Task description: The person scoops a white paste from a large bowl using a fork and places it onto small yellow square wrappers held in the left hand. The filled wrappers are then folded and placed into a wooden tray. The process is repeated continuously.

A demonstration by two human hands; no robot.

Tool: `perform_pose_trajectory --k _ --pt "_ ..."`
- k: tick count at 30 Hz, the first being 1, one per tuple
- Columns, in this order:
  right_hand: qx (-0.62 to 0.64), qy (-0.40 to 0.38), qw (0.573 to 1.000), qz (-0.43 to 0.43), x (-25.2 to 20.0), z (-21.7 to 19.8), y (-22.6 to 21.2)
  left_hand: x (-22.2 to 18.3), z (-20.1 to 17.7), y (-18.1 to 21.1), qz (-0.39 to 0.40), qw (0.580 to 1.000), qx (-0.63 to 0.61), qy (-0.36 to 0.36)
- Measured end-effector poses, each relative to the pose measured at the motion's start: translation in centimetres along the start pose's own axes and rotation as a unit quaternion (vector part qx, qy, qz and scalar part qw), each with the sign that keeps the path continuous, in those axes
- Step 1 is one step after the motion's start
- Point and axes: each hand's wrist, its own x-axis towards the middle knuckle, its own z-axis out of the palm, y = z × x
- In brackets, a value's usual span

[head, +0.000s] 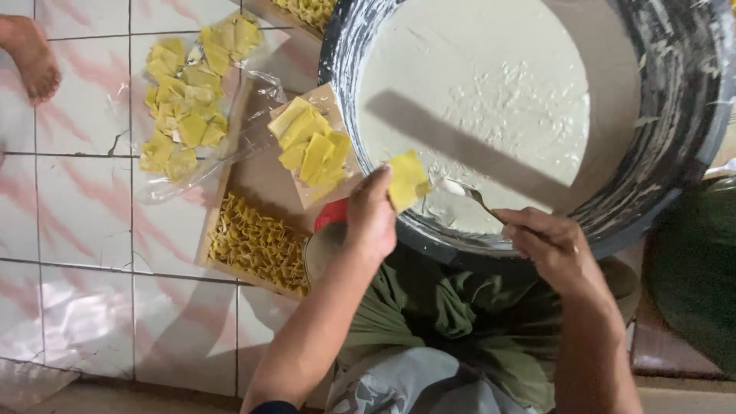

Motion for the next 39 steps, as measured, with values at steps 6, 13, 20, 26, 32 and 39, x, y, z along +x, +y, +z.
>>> perform_pose_trajectory --k 6,13,20,26,32,39 --pt "0.041 0.097 0.986 -0.131 -0.8 3.7 0.7 -0.9 5.2 -2.8 -0.075 0.995 -0.067 -0.009" --pt "0.024 0.108 0.979 -0.172 -1.5 2.5 1.3 -0.1 5.8 -2.5 -0.038 0.993 -0.11 0.029" --pt "-0.11 0.085 0.987 -0.075 -2.5 0.3 1.0 -1.6 6.0 -1.2 0.004 0.998 -0.054 0.028" --pt "0.091 0.149 0.984 -0.029 -2.7 4.9 -1.8 -2.1 6.0 -2.3 0.0 0.998 -0.055 0.01" --pt "0.078 0.187 0.976 -0.082 -0.3 5.5 1.4 -1.8 4.6 -2.0 -0.002 0.999 -0.034 -0.008" --pt "0.1 0.118 0.965 -0.211 1.9 4.9 0.1 -4.1 2.8 0.0 -0.08 0.981 0.07 -0.162"
